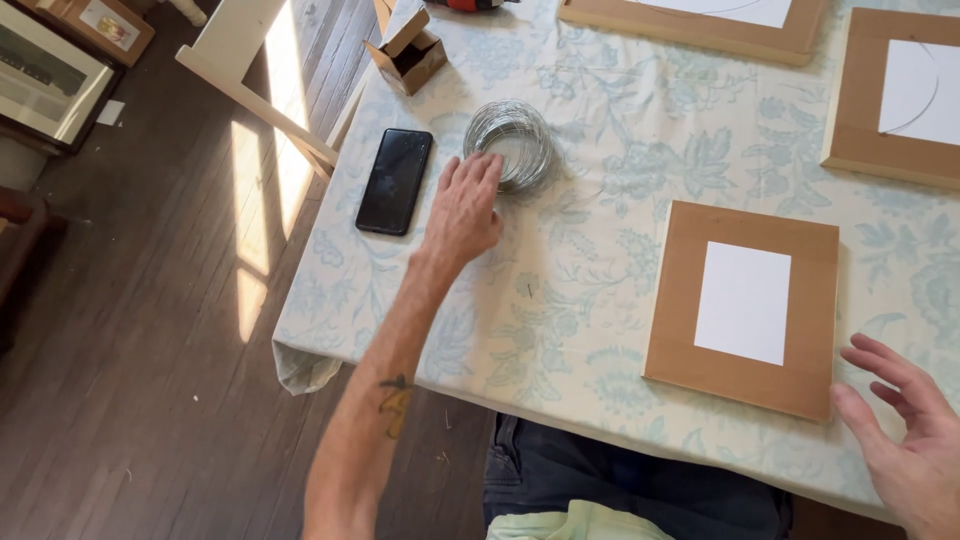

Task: Cutting hanging wire with pliers and attaching it to the back of picture frames

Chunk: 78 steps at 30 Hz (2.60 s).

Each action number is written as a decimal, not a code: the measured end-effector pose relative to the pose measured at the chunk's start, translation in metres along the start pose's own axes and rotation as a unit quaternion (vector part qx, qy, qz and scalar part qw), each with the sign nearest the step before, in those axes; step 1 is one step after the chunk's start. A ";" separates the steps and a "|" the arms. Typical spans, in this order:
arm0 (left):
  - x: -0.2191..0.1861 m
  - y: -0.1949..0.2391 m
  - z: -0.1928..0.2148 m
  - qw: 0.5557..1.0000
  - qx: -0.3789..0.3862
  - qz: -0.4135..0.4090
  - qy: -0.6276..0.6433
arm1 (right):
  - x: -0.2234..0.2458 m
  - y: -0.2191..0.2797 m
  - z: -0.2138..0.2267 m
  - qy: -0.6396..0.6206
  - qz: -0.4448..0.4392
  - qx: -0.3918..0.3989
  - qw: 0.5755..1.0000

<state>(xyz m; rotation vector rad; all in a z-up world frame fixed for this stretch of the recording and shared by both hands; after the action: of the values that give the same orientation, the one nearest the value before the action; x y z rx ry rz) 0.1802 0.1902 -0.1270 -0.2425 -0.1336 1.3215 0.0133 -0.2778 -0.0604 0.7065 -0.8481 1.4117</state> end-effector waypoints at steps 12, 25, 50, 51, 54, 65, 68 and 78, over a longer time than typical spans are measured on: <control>-0.039 -0.014 0.029 0.989 0.057 -0.105 0.091 | 0.079 -0.001 -0.005 0.019 -0.015 0.080 0.997; -0.144 0.052 0.179 0.773 0.315 0.032 0.550 | 0.120 -0.037 -0.033 -0.033 0.086 0.160 0.983; -0.199 0.057 0.189 0.519 0.318 0.152 0.779 | 0.149 -0.076 -0.003 0.005 0.320 0.187 0.929; -0.201 0.057 0.189 0.516 0.313 0.146 0.784 | 0.154 -0.075 -0.005 0.000 0.368 0.207 0.906; -0.203 0.057 0.190 0.517 0.311 0.134 0.786 | 0.169 -0.072 -0.003 0.003 0.383 0.271 0.883; -0.200 0.058 0.190 0.501 0.280 0.138 0.807 | 0.185 -0.075 0.002 0.021 0.424 0.235 0.874; -0.195 0.060 0.193 0.490 0.249 0.138 0.824 | 0.186 -0.068 0.020 0.026 0.382 0.172 0.907; -0.192 0.068 0.181 0.366 0.014 0.073 0.927 | 0.043 0.000 -0.076 -0.481 -0.030 0.171 0.859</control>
<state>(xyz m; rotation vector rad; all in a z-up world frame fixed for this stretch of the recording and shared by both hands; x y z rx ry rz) 0.0269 0.0378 0.0386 -1.5977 1.9056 0.4714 0.0184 -0.1907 -0.0653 1.7794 -1.3212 1.1145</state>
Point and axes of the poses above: each hand's wrist, its own y-axis away from the middle knuckle, its own z-axis out of the back of the hand, x = y × z, the point moved 1 cm from there along -y, towards the middle knuckle
